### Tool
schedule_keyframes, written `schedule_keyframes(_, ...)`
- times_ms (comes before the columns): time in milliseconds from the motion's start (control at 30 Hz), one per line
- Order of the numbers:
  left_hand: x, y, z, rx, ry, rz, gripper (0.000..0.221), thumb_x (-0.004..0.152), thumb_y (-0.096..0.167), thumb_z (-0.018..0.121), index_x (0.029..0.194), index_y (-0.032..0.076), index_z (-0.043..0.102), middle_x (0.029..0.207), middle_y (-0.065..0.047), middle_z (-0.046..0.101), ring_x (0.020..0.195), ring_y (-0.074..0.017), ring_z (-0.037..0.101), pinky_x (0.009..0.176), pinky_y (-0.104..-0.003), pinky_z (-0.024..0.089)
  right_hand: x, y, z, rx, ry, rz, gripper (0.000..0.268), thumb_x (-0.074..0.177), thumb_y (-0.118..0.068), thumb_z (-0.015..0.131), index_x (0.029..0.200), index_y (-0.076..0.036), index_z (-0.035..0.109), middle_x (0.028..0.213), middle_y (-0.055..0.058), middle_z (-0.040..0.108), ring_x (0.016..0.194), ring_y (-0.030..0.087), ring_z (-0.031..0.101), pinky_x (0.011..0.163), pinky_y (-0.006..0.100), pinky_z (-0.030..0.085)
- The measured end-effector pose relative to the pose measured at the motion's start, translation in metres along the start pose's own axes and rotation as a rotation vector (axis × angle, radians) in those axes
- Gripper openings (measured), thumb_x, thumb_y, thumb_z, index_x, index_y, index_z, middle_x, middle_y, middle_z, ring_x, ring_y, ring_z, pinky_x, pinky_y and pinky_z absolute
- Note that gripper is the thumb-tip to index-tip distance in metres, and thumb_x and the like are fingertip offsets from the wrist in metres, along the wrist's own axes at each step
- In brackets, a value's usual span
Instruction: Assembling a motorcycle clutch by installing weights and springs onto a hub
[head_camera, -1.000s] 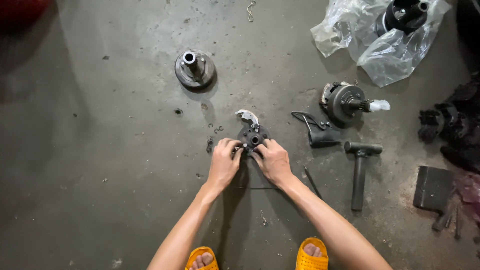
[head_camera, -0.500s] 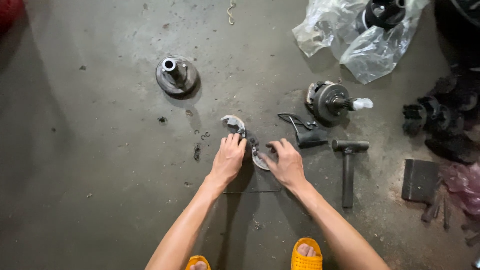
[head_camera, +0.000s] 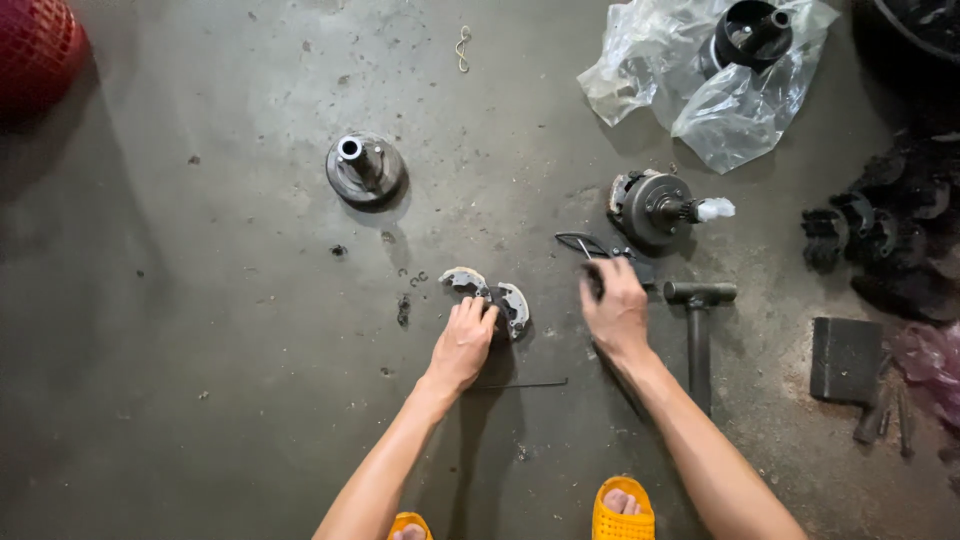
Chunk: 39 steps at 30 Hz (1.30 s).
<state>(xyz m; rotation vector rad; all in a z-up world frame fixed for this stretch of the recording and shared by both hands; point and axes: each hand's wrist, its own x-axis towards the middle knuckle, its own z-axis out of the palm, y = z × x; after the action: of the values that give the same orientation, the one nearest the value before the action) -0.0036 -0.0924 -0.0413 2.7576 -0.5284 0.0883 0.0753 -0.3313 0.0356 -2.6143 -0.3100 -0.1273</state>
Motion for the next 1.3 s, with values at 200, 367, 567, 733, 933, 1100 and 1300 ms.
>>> schedule_keyframes(200, 0.035, -0.001, -0.054, 0.113, -0.175, 0.236, 0.047, 0.095, 0.016, 0.061, 0.142, 0.018, 0.057, 0.155, -0.012, 0.049, 0.148, -0.0353, 0.038, 0.111, -0.067, 0.035, -0.045, 0.022, 0.056, 0.227, -0.125, 0.098, 0.014, 0.081, -0.012, 0.081, 0.093, -0.017, 0.076, 0.086, 0.006, 0.075, 0.086, 0.025, 0.074, 0.075, 0.035, 0.06)
schedule_keyframes(367, 0.052, -0.005, -0.058, 0.16, -0.28, 0.283, 0.049, 0.093, 0.012, 0.06, 0.141, 0.01, 0.054, 0.144, -0.012, 0.058, 0.145, -0.0309, 0.043, 0.113, -0.072, 0.028, -0.087, -0.011, 0.029, 0.003, -0.533, -0.254, 0.017, 0.078, -0.019, 0.078, 0.093, -0.016, 0.072, 0.09, 0.012, 0.074, 0.088, 0.032, 0.074, 0.077, 0.046, 0.059)
schedule_keyframes(567, 0.055, -0.017, -0.026, 0.179, -0.149, 0.044, 0.076, 0.071, 0.048, 0.085, 0.127, 0.005, 0.056, 0.115, -0.012, 0.059, 0.116, -0.0294, 0.056, 0.104, -0.063, 0.041, -0.105, 0.01, 0.032, -0.403, -0.614, -0.355, 0.01, 0.084, -0.019, 0.067, 0.081, -0.018, 0.076, 0.086, 0.01, 0.076, 0.08, 0.028, 0.075, 0.066, 0.04, 0.059)
schedule_keyframes(733, 0.031, -0.014, -0.006, 0.154, -0.059, -0.283, 0.088, 0.068, 0.069, 0.081, 0.119, 0.0, 0.06, 0.097, -0.013, 0.057, 0.096, -0.0314, 0.058, 0.088, -0.054, 0.048, -0.086, 0.021, 0.032, -0.394, -0.717, -0.102, 0.024, 0.085, -0.038, 0.07, 0.098, -0.019, 0.074, 0.095, 0.012, 0.075, 0.086, 0.031, 0.077, 0.071, 0.044, 0.062)
schedule_keyframes(933, 0.02, -0.015, -0.022, -0.017, -0.122, -0.184, 0.091, 0.073, 0.046, 0.086, 0.143, 0.0, 0.049, 0.125, -0.018, 0.052, 0.113, -0.0332, 0.054, 0.087, -0.047, 0.052, -0.043, -0.008, 0.031, -0.448, -0.426, -0.315, 0.074, 0.065, -0.046, 0.089, 0.119, -0.01, 0.056, 0.104, 0.011, 0.058, 0.099, 0.032, 0.06, 0.078, 0.044, 0.053)
schedule_keyframes(1100, 0.019, -0.017, -0.004, -0.037, -0.102, -0.228, 0.086, 0.075, 0.038, 0.088, 0.14, -0.004, 0.051, 0.122, -0.019, 0.055, 0.113, -0.0331, 0.055, 0.088, -0.046, 0.053, -0.017, 0.03, 0.051, -0.048, -0.188, 0.028, 0.026, 0.096, -0.031, 0.07, 0.103, -0.007, 0.062, 0.089, 0.014, 0.065, 0.087, 0.036, 0.07, 0.075, 0.045, 0.057)
schedule_keyframes(1300, 0.02, -0.011, -0.026, -0.043, -0.072, -0.215, 0.091, 0.072, 0.04, 0.088, 0.144, 0.002, 0.048, 0.119, -0.016, 0.053, 0.11, -0.0328, 0.054, 0.087, -0.045, 0.052, -0.007, -0.008, 0.057, 0.314, -0.242, 0.012, 0.037, 0.091, -0.018, 0.073, 0.125, -0.006, 0.065, 0.105, 0.016, 0.072, 0.099, 0.036, 0.072, 0.084, 0.045, 0.058)
